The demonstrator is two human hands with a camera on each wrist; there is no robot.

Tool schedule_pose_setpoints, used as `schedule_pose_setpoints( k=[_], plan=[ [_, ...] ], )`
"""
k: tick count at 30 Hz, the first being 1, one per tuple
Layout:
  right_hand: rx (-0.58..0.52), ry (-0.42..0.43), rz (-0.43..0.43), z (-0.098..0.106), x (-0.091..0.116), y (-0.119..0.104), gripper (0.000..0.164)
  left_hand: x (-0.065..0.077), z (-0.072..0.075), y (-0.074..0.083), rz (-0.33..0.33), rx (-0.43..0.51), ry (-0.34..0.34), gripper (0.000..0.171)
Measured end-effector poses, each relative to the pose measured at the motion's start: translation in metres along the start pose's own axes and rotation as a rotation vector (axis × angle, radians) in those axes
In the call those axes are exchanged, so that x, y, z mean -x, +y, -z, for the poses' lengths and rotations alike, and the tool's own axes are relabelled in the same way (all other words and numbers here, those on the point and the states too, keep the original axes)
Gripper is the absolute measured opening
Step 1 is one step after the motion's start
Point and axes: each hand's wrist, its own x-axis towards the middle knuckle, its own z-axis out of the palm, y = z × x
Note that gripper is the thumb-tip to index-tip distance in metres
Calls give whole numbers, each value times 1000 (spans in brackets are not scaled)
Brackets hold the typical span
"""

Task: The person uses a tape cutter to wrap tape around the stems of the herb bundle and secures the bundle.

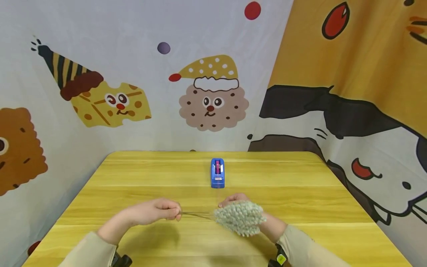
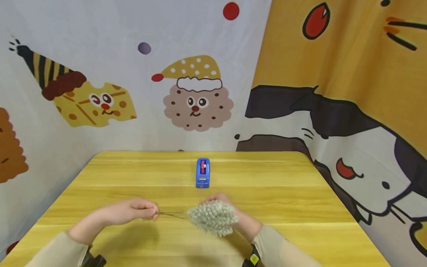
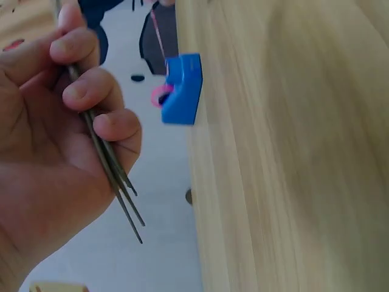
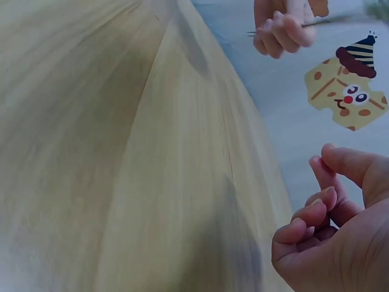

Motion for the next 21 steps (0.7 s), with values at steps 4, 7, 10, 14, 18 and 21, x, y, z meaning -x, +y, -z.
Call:
schedule_pose_setpoints(
  k=[4,7,10,14,18,21],
  plan=[
    [130,12,-93,-6,5,-28,30,-8,-8,3,-22,-49,-112,28],
    [95,8,-114,-5,4,-34,25,-13,-12,1,-12,-83,-152,29],
    [99,-16,-117,0,3,-40,25,-19,-16,-1,29,-134,-139,31],
    [135,-38,-114,5,3,-51,28,-28,-22,-3,111,-192,-69,31],
    [166,-34,-111,7,0,-56,28,-41,-28,-7,165,-231,2,31],
    [190,-35,-105,8,-2,-60,28,-53,-32,-11,198,-224,57,30]
  ],
)
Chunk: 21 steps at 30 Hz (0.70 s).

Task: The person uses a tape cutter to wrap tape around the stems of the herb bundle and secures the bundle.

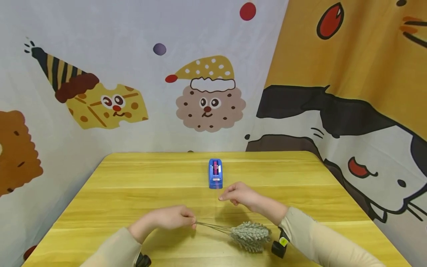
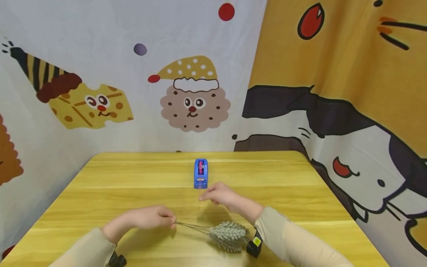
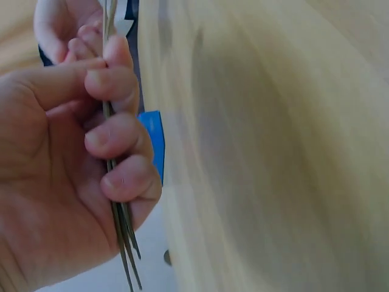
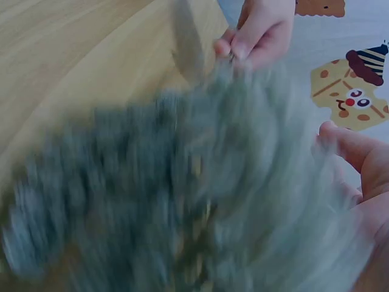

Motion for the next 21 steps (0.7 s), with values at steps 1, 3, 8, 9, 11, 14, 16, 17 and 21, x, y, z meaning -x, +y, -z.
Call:
schedule_pose_setpoints(
  k=[1,3,8,9,11,14,16,17,21],
  plan=[
    [10,-1,4,0,0,-2,28,-4,-2,0,12,11,16,30],
    [21,-6,13,0,0,-4,26,-11,-4,-1,30,28,47,30],
    [21,-12,24,0,0,-7,19,-30,-9,-3,54,72,123,28],
    [18,-10,22,-1,0,-7,18,-34,-10,-3,60,91,134,27],
    [9,-5,17,-2,-1,-7,17,-40,-12,-4,67,122,163,27],
    [1,23,-3,-5,0,-6,19,-48,-16,-5,85,156,213,27],
    [-2,52,-12,-7,1,-4,21,-53,-19,-5,96,172,249,26],
    [-9,65,-13,-8,2,-4,23,-56,-20,-5,99,178,265,26],
    [-38,90,-13,-15,7,-1,26,-63,-23,-3,89,200,316,25]
  ],
)
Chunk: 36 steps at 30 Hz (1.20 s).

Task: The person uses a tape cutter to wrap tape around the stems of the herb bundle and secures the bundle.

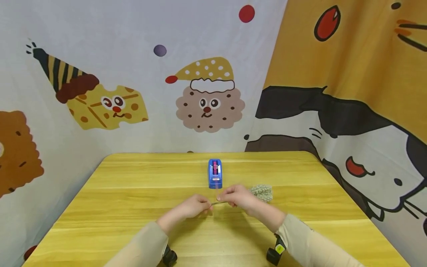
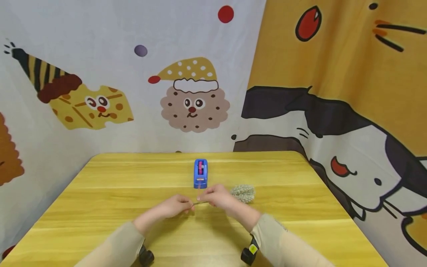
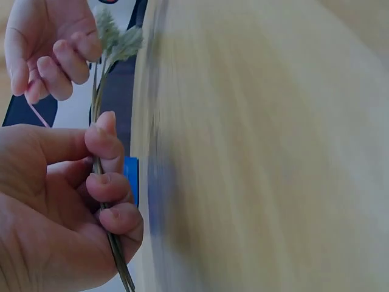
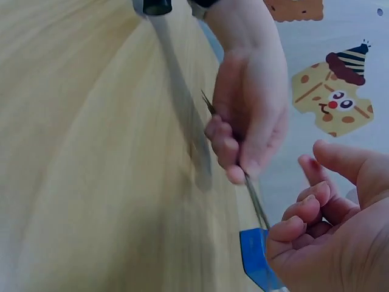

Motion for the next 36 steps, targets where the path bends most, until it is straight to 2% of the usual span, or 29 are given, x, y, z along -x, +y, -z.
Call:
schedule_pose_setpoints(
  k=[5,13,18,24,36],
  plan=[
    [-43,20,-11,-9,7,9,27,-5,-5,2,-22,18,34,25],
    [-112,121,-31,-22,11,31,32,-2,-10,0,-42,36,46,23],
    [-229,151,-39,-31,14,42,33,1,-10,2,-51,9,46,24],
    [-355,170,-34,-39,16,48,29,4,-10,4,-59,-5,40,23],
    [-416,152,-23,-40,17,55,27,3,-8,8,-55,-7,24,23]
  ],
)
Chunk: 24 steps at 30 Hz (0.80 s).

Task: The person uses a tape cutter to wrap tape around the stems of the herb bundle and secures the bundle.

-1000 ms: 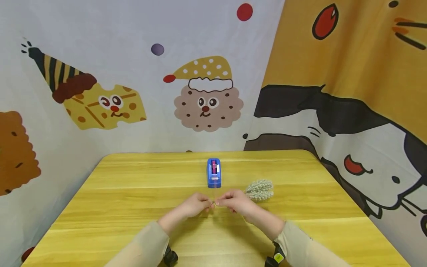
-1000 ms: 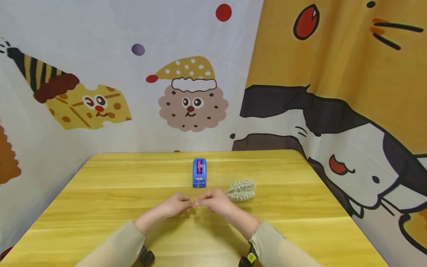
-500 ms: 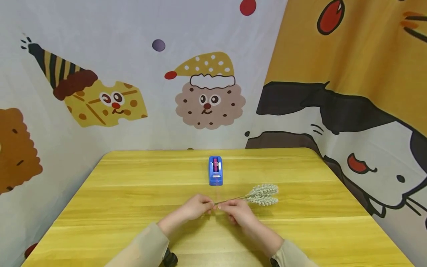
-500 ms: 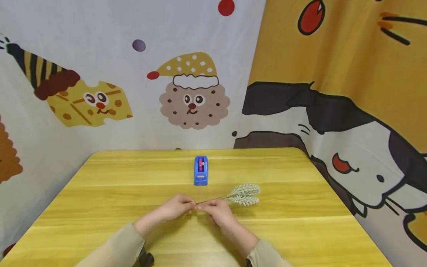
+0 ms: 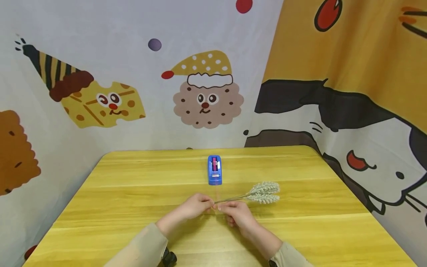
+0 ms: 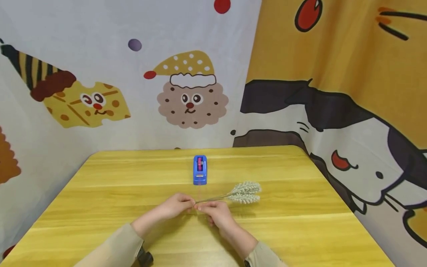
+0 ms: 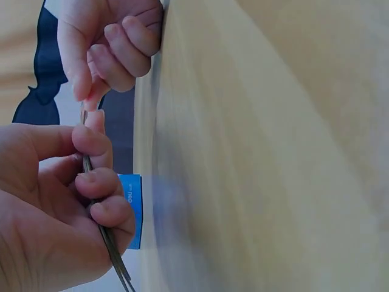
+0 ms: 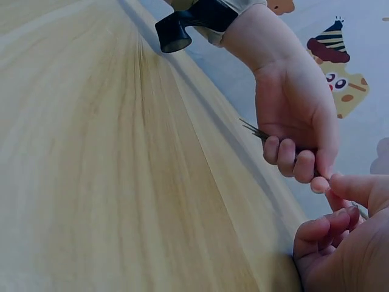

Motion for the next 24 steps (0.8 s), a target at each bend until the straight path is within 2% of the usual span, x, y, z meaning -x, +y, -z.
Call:
schedule_pose_setpoints(
  k=[6,12,19,24],
  plan=[
    [2,22,2,-1,-4,0,28,-3,3,-1,-3,13,3,22],
    [-1,59,1,-1,-9,3,27,-3,5,-2,-39,15,-16,22],
    [102,176,139,-8,-17,12,22,-3,8,-6,-78,6,-40,19],
    [107,266,190,-15,-21,15,21,-2,7,-7,-68,16,-57,18]
  ],
)
